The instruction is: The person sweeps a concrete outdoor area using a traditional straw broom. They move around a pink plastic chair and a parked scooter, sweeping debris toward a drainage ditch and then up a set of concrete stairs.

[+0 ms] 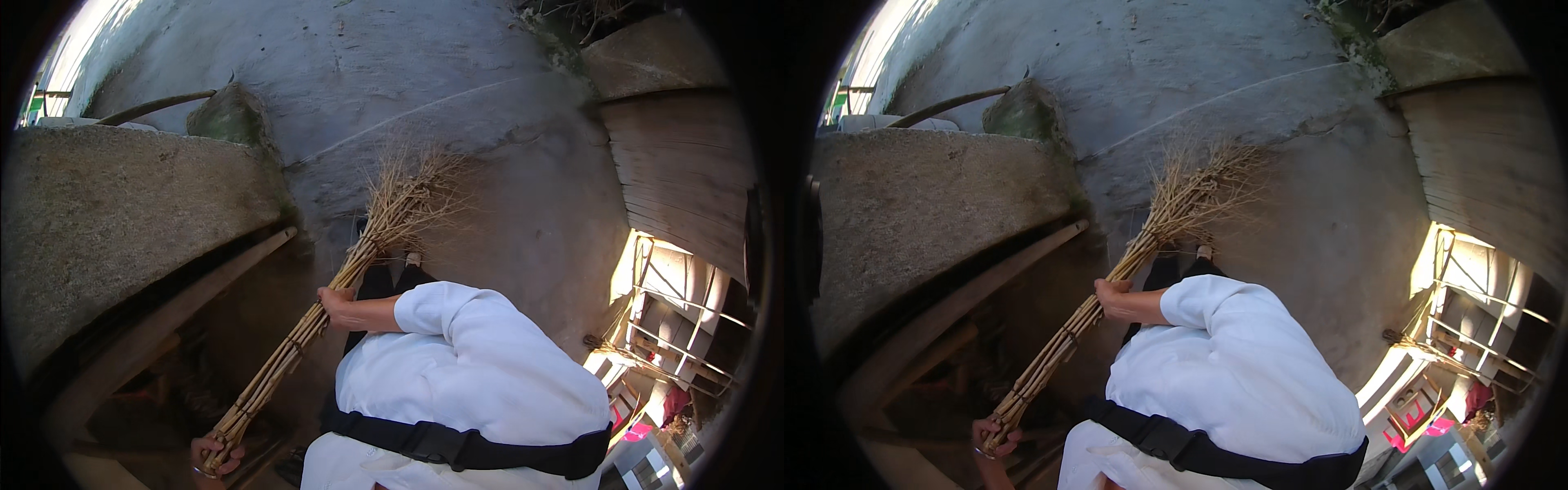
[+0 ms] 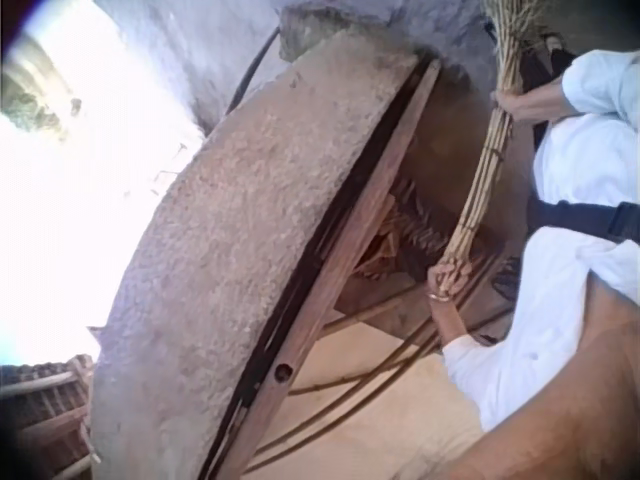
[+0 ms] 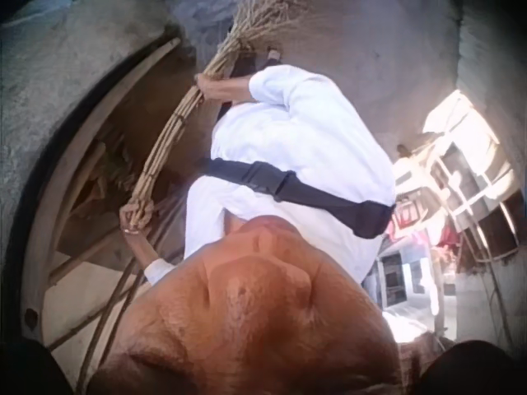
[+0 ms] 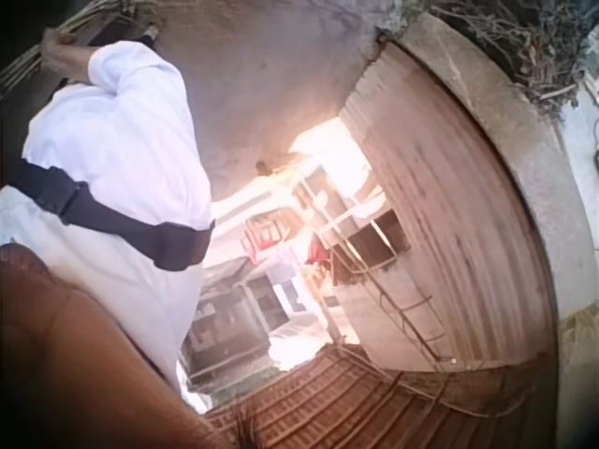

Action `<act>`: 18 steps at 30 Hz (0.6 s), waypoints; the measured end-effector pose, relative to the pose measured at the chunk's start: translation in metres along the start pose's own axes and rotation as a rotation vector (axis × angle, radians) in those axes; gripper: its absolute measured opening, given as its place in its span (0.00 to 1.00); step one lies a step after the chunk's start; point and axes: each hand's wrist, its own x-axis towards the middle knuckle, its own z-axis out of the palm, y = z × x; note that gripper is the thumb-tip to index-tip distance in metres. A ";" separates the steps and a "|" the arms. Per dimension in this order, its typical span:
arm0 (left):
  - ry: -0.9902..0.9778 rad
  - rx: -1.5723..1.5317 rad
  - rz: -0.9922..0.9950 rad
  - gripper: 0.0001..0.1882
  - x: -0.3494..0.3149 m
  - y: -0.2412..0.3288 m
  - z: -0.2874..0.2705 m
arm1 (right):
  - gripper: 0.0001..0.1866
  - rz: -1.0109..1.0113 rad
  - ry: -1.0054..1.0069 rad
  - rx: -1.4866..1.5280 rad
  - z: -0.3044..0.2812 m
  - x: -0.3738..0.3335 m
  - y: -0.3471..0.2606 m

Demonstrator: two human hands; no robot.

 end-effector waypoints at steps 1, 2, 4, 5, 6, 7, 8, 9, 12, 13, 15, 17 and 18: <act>0.092 -0.025 0.106 0.34 -0.017 -0.017 0.009 | 0.32 -0.007 -0.055 -0.070 0.018 -0.023 -0.015; 0.183 -0.036 0.206 0.35 -0.024 -0.029 0.020 | 0.31 -0.049 -0.166 -0.103 0.039 -0.022 -0.025; 0.144 0.048 0.311 0.33 -0.017 -0.041 0.038 | 0.26 -0.173 -0.216 0.022 0.077 -0.015 -0.056; 0.100 0.113 0.342 0.32 -0.001 -0.036 0.036 | 0.23 -0.303 -0.244 0.072 0.084 0.000 -0.082; 0.039 0.101 0.305 0.27 0.019 -0.047 0.033 | 0.22 -0.403 -0.263 0.075 0.079 -0.007 -0.108; -0.029 0.101 0.264 0.23 0.043 -0.056 0.039 | 0.21 -0.432 -0.285 -0.010 0.077 -0.002 -0.136; 0.048 0.164 0.307 0.23 0.068 -0.069 0.051 | 0.20 -0.508 -0.353 -0.054 0.065 -0.016 -0.161; 0.124 0.255 0.339 0.23 0.087 -0.074 0.062 | 0.20 -0.478 -0.543 -0.038 0.063 0.002 -0.184; 0.135 0.470 0.374 0.25 0.109 -0.070 0.057 | 0.19 -0.708 -0.415 -0.051 0.055 -0.009 -0.213; 0.055 0.435 0.341 0.26 0.112 -0.066 0.045 | 0.20 -0.772 -0.355 -0.057 0.050 -0.022 -0.214; -0.114 0.371 0.278 0.29 0.115 -0.047 0.025 | 0.21 -0.798 -0.274 -0.064 0.033 -0.033 -0.217; -0.160 0.373 0.206 0.31 0.112 -0.027 0.028 | 0.23 -0.713 -0.239 -0.074 0.011 -0.035 -0.212; -0.169 0.391 0.182 0.32 0.112 -0.019 0.031 | 0.24 -0.702 -0.198 -0.038 0.004 -0.022 -0.204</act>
